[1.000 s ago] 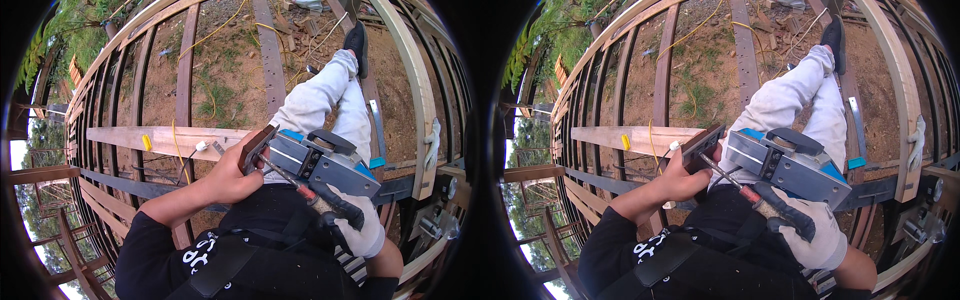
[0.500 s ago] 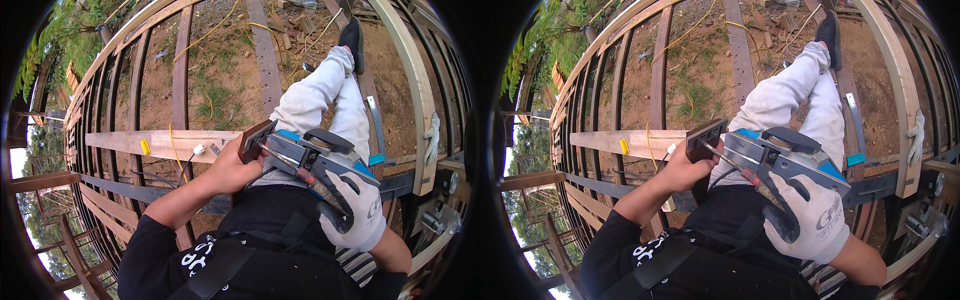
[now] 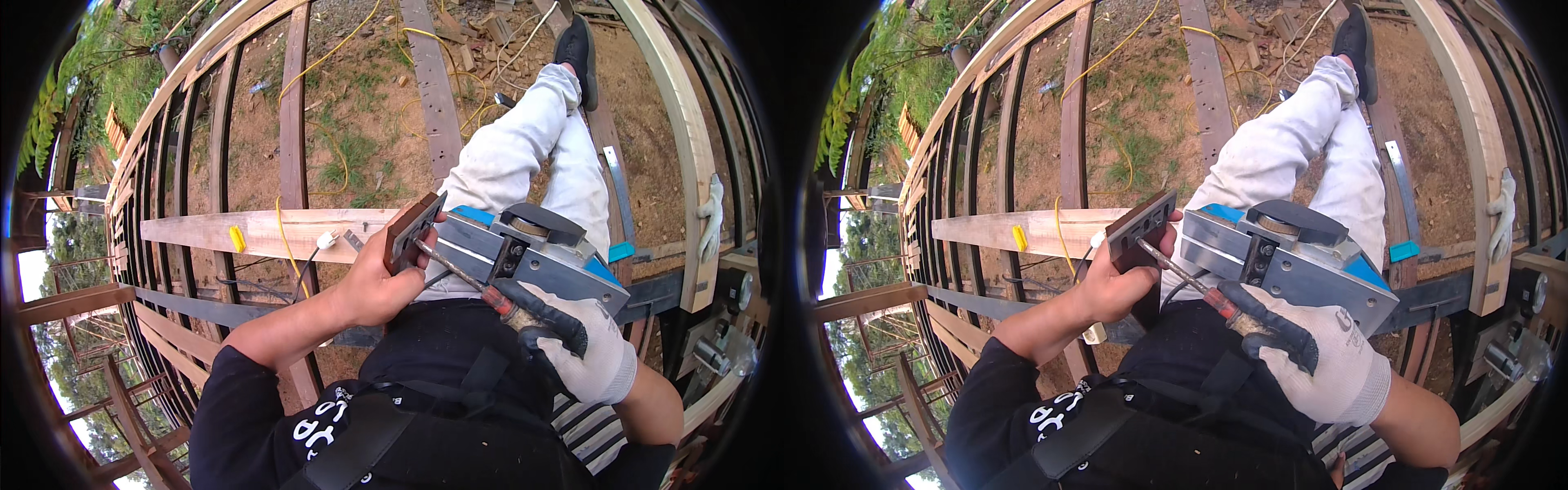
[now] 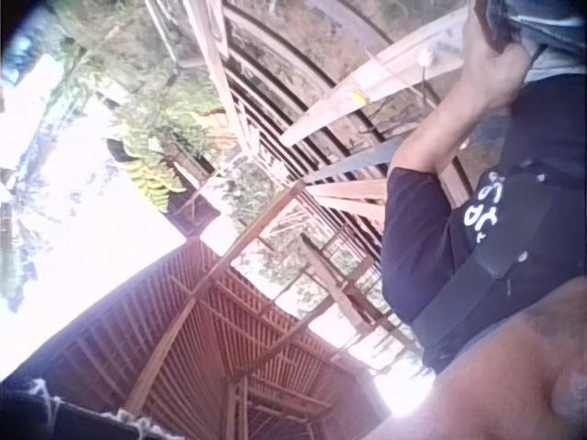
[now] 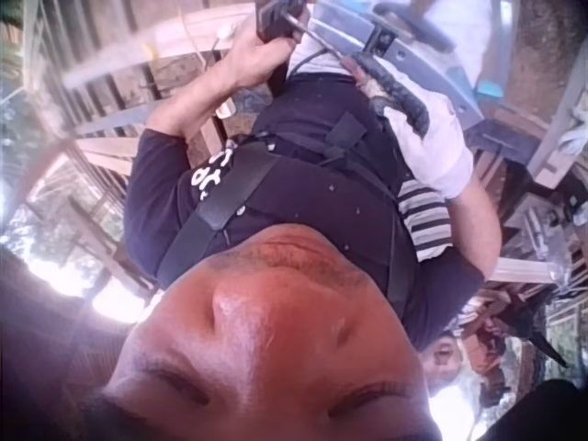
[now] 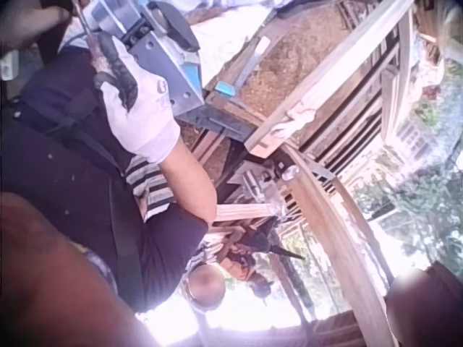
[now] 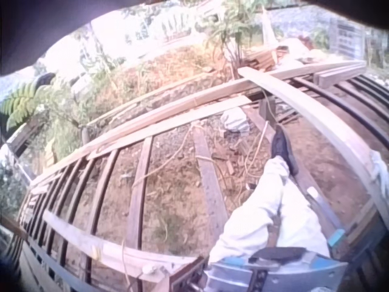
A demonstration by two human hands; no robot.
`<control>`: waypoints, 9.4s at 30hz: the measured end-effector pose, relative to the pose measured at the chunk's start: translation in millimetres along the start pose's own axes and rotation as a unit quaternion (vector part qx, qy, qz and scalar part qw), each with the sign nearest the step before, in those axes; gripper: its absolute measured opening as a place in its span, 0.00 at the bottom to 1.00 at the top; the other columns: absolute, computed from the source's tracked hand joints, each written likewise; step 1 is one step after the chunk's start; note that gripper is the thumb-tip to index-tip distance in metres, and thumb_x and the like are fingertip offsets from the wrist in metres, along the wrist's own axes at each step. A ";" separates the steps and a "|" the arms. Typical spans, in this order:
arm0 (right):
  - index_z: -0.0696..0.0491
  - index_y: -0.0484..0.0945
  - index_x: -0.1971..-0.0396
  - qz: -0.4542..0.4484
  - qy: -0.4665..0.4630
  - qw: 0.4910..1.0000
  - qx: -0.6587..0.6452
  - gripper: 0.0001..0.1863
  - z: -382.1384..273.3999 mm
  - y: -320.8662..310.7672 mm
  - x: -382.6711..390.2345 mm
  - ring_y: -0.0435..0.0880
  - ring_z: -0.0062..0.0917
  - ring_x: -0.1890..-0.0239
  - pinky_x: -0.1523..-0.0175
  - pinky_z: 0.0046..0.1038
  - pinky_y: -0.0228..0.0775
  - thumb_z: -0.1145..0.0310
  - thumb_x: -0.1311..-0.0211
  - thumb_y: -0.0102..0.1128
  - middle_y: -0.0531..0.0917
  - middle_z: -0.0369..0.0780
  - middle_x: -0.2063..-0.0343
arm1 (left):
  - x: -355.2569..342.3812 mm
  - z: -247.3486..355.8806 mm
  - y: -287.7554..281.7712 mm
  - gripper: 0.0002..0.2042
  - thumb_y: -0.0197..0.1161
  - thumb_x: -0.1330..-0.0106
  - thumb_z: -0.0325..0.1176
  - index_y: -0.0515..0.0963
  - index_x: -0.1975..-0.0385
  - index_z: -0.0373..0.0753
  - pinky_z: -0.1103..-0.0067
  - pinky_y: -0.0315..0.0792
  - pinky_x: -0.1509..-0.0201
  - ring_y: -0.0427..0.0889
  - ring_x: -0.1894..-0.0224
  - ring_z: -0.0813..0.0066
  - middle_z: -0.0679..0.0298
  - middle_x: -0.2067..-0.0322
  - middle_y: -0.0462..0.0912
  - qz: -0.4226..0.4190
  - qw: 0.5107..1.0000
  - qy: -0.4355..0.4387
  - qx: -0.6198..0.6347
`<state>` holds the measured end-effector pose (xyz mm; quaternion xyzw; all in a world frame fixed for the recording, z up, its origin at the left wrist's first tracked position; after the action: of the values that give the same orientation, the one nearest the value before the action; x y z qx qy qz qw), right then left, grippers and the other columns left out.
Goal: The person uses a screwdriver to loosen and remove screws from a power planer tool. They then remove a wooden part and begin inspecting and adjusting the internal blade mechanism of the planer while sitting on a construction frame.
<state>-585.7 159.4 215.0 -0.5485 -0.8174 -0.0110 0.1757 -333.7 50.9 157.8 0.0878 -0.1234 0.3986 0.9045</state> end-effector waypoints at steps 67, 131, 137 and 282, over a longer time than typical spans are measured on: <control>0.64 0.66 0.36 -0.054 0.154 0.931 -0.325 0.31 10.3 -0.6 8.4 0.80 0.17 0.65 0.56 0.20 0.70 0.60 0.32 0.56 0.84 0.41 0.61 | -7.2 -8.7 -10.8 0.28 0.52 0.54 0.22 0.64 0.46 0.38 0.84 0.61 0.63 0.61 0.65 0.83 0.69 0.63 0.64 -0.088 0.985 -0.062 0.132; 0.56 0.77 0.48 0.042 -0.029 0.943 0.330 0.34 7.7 2.5 23.3 0.80 0.40 0.74 0.69 0.36 0.72 0.70 0.64 0.69 0.79 0.46 0.68 | -23.6 -0.2 -0.6 0.28 0.51 0.54 0.22 0.63 0.47 0.38 0.82 0.61 0.60 0.62 0.65 0.81 0.67 0.63 0.64 -0.090 0.994 -0.039 0.047; 0.62 0.73 0.43 0.068 -0.042 0.996 0.031 0.35 22.8 2.1 26.4 0.83 0.30 0.70 0.67 0.31 0.73 0.64 0.54 0.68 0.83 0.47 0.59 | -17.8 1.1 0.9 0.28 0.52 0.55 0.22 0.64 0.47 0.39 0.83 0.60 0.61 0.60 0.66 0.82 0.69 0.65 0.63 -0.104 0.988 -0.062 0.093; 0.62 0.65 0.36 -0.099 0.180 0.832 -0.516 0.28 41.0 8.6 23.8 0.79 0.20 0.77 0.74 0.18 0.67 0.67 0.34 0.54 0.84 0.46 0.69 | -8.7 -8.5 -0.1 0.28 0.52 0.54 0.24 0.64 0.47 0.38 0.83 0.61 0.62 0.62 0.66 0.82 0.68 0.65 0.64 -0.075 0.995 -0.034 0.058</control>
<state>-597.2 192.7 182.1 -0.4642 -0.6968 -0.5467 0.0095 -337.9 46.9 147.1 0.1626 -0.1243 0.3328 0.9205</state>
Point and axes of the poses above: each hand's wrist, its own x-axis away from the middle knuckle, its own y-axis out of the palm, z = x × y, the point moved 1 cm from there along -x, towards the middle knuckle
